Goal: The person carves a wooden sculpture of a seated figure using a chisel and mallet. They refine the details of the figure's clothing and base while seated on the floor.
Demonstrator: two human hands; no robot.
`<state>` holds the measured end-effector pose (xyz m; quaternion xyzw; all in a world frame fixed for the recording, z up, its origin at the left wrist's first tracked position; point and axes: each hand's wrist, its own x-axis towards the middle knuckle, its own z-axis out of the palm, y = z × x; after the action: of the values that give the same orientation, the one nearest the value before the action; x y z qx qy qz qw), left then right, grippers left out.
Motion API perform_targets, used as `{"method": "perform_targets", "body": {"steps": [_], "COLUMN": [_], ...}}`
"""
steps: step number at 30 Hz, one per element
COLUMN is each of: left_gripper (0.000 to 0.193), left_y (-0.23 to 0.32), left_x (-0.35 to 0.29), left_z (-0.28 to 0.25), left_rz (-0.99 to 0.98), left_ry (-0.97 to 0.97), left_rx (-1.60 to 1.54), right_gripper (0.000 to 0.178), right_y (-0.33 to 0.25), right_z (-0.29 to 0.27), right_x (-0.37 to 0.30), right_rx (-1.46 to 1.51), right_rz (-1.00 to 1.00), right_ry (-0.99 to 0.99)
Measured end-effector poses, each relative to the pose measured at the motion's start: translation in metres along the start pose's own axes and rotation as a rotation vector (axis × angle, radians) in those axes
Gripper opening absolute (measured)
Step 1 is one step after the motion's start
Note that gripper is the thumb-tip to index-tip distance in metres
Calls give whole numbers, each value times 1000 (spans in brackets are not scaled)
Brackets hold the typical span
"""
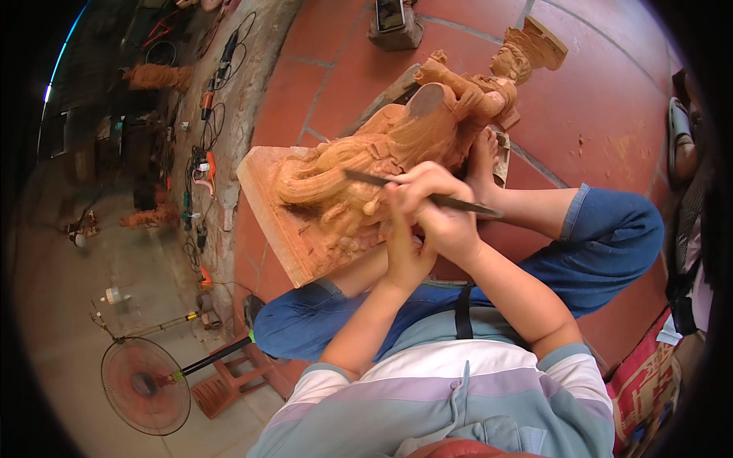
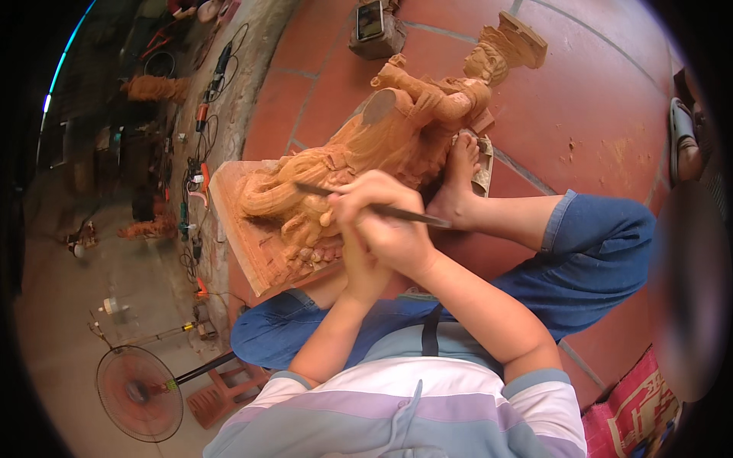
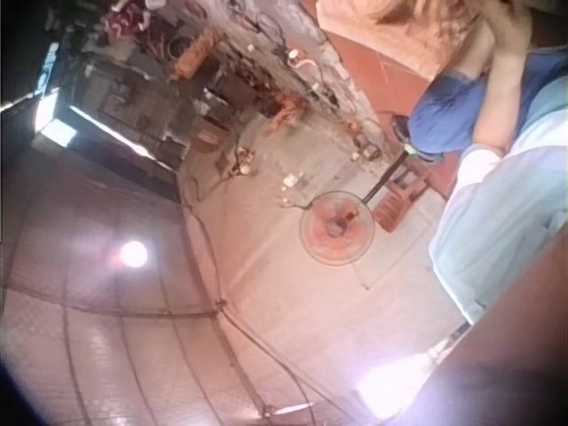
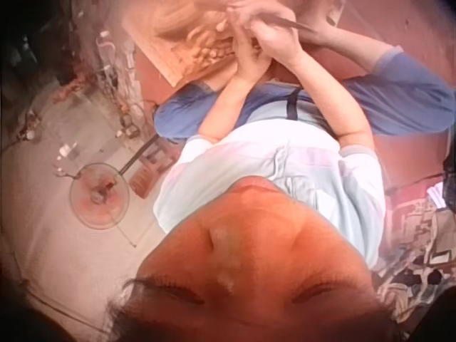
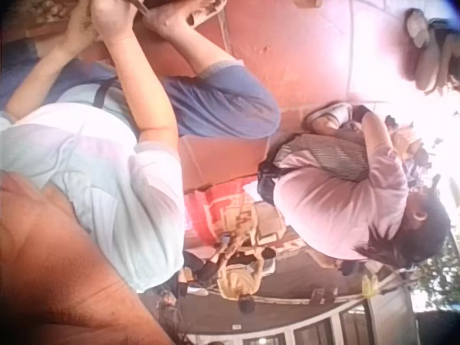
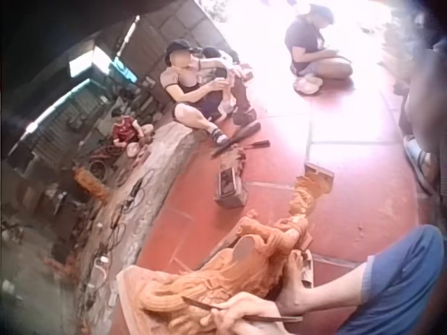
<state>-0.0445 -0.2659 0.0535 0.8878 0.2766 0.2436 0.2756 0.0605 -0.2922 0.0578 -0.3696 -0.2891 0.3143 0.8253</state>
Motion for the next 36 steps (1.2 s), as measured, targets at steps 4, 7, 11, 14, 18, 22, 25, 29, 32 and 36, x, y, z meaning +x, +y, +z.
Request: {"method": "perform_targets", "body": {"steps": [4, 7, 11, 14, 18, 22, 25, 29, 32, 36], "left_gripper": [91, 92, 94, 95, 94, 92, 92, 87, 86, 89], "left_y": [1, 10, 5, 7, 17, 19, 30, 34, 32, 33], "left_x": [-2, 21, 6, 7, 22, 21, 23, 35, 42, 37], "left_z": [6, -1, -1, 9, -6, 0, 5, -6, -10, -8], "left_rz": [-201, -325, -177, -149, -358, -236, -294, -411, -414, -324], "left_ry": [-34, -254, -50, 41, -339, -50, 99, -183, -248, 7], "left_rx": [-135, -395, -157, -231, -367, -483, -561, -360, -425, -519], "right_gripper": [13, 10, 9, 7, 3, 2, 5, 5, 4, 8], "right_y": [-2, 15, -10, -6, 6, -26, -27, -20, -25, -47], "right_z": [-4, -28, -1, -1, -40, -11, -2, -32, -41, 0], "right_x": [15, 12, 22, 27, 31, 50, 60, 66, 72, 78], "right_rx": [120, 220, 220, 169, 382, 187, 145, 218, 127, 41], "right_rz": [252, 313, 332, 475, 542, 426, 553, 661, 662, 523], "right_ry": [18, 103, -4, -79, 105, -84, -177, -70, -18, -196]}}
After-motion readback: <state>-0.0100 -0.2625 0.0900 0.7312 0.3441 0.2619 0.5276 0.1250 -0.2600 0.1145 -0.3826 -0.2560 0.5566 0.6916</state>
